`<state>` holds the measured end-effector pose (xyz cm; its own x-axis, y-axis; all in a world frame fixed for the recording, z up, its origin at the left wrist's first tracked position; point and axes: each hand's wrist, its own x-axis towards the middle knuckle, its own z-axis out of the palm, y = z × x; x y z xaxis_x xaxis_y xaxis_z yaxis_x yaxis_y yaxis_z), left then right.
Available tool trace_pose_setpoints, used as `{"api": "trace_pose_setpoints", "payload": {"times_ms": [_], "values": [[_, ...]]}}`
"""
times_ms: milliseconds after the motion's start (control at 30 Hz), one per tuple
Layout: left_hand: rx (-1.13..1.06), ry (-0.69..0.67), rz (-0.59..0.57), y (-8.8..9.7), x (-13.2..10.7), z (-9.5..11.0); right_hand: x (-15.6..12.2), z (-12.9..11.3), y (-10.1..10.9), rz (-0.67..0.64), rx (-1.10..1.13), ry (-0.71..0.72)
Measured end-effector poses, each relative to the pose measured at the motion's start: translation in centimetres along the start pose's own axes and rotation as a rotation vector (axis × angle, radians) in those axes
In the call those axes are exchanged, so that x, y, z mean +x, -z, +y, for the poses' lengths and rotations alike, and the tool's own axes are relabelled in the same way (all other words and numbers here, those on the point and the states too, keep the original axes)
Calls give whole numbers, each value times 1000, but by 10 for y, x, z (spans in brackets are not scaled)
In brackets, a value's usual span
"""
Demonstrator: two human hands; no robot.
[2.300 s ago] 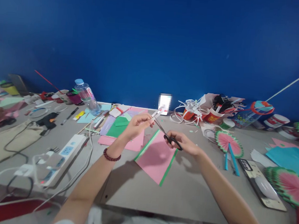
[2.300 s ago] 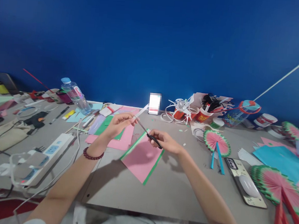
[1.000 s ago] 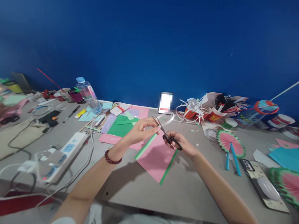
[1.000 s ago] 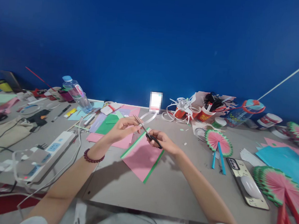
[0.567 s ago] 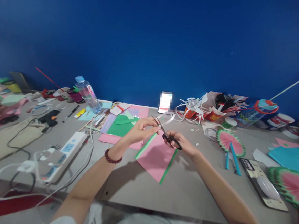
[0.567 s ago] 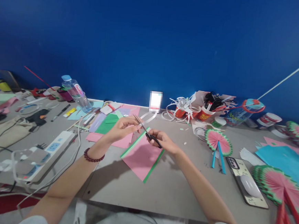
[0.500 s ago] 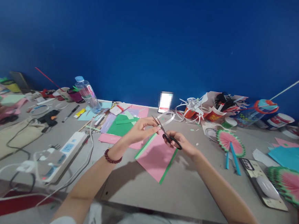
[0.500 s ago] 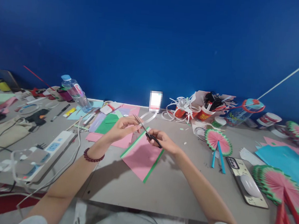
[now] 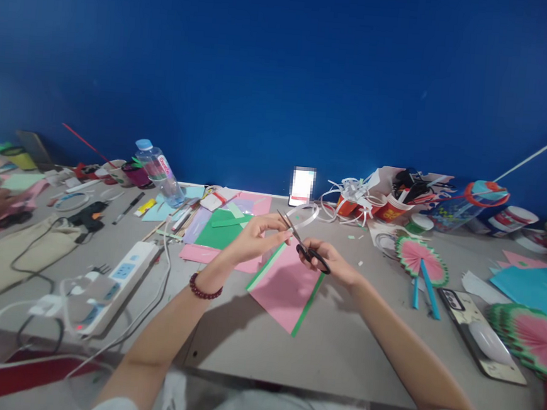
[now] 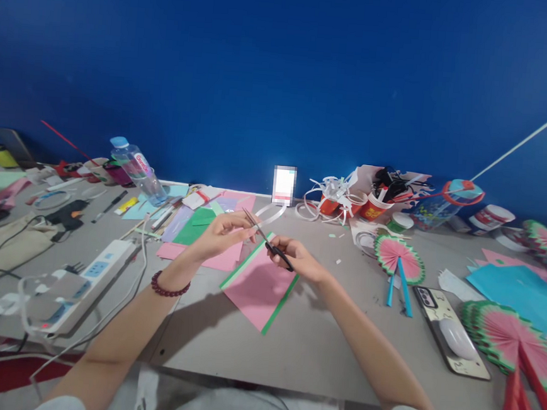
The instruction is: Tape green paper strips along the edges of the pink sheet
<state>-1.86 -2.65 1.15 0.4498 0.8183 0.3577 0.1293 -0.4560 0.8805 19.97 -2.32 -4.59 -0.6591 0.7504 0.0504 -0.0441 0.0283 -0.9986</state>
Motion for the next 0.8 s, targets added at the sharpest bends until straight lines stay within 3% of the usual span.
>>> {"api": "trace_pose_setpoints", "payload": {"times_ms": [800], "values": [[15,-15,1,3,1,0,0,5,1,28,20,-35]]}}
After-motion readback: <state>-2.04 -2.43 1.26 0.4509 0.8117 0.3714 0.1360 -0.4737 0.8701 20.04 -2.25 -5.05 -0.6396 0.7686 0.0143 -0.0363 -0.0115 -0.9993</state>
